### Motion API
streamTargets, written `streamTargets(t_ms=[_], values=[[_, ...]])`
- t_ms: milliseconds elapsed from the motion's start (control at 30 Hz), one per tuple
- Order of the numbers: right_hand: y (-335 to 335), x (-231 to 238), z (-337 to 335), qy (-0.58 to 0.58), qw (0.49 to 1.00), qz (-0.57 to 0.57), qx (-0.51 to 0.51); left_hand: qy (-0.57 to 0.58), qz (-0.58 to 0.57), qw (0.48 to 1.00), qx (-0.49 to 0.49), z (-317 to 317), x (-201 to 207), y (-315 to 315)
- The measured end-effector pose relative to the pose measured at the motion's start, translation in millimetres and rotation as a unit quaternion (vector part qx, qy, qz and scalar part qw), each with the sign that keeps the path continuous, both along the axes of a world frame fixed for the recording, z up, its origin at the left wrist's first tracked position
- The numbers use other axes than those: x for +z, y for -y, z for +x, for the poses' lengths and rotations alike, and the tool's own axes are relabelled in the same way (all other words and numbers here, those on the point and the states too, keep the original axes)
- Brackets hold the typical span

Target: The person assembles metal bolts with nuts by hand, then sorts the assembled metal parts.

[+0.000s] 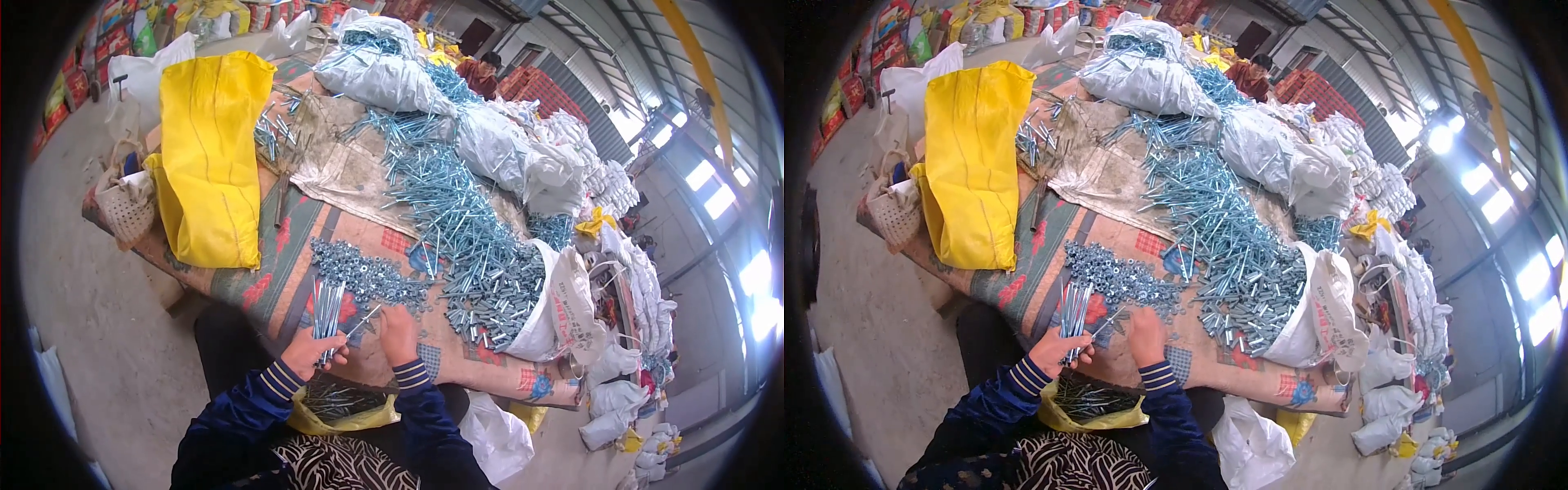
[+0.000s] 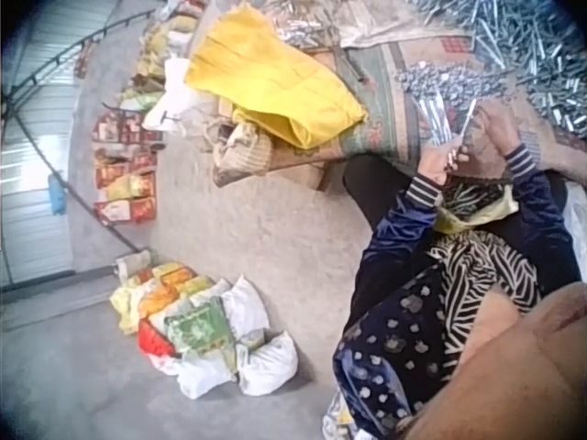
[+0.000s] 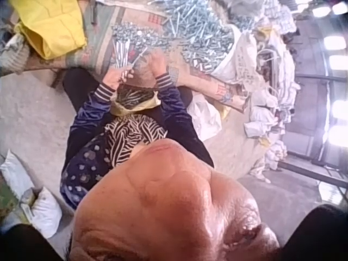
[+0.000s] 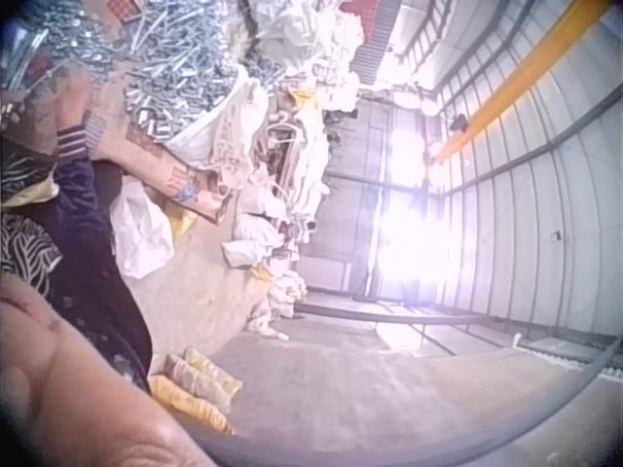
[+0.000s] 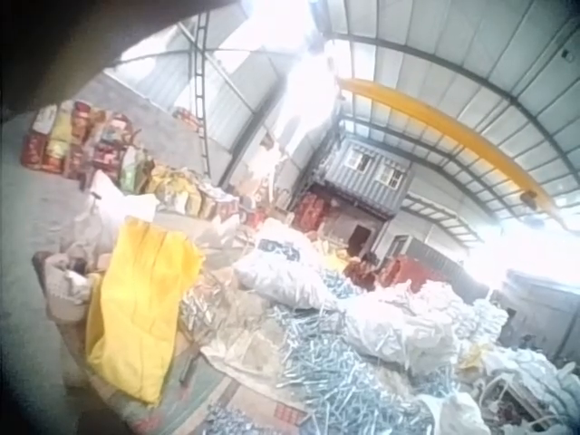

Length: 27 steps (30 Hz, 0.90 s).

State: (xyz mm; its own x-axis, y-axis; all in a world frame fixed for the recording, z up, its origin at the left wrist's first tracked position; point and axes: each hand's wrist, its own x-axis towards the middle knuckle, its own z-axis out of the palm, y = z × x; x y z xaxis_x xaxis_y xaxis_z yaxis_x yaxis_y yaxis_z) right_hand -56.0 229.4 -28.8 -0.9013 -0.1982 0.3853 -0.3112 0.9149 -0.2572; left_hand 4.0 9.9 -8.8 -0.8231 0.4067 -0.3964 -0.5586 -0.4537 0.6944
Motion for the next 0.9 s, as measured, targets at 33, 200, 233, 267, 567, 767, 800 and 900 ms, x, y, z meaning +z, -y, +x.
streamTargets(t_ms=[33,200,233,267,567,767,800,900], values=[[-2,-2,-2,0.001,1.0,0.0,0.0,0.0,-0.01,1.0,-0.004,1,-1,2],[-16,26,-2,0.225,0.848,-0.479,-0.02,-0.005,-0.03,0.999,-0.031,2,-2,9],[-15,32,3,0.227,0.848,-0.479,-0.021,-0.003,-0.03,0.999,-0.031,3,-3,9],[-16,38,7,0.247,0.818,-0.519,0.024,-0.002,-0.03,0.999,-0.043,2,-3,7],[-14,55,21,0.306,0.757,-0.568,0.104,-0.008,-0.052,0.995,-0.08,2,5,1],[8,32,37,0.412,0.698,-0.577,0.104,-0.028,-0.022,0.999,-0.023,0,16,-13],[9,36,40,0.396,0.714,-0.57,0.095,-0.017,-0.043,0.999,0.006,1,16,-13],[4,49,43,0.366,0.733,-0.566,0.086,-0.013,-0.092,0.995,-0.047,1,3,-4]])
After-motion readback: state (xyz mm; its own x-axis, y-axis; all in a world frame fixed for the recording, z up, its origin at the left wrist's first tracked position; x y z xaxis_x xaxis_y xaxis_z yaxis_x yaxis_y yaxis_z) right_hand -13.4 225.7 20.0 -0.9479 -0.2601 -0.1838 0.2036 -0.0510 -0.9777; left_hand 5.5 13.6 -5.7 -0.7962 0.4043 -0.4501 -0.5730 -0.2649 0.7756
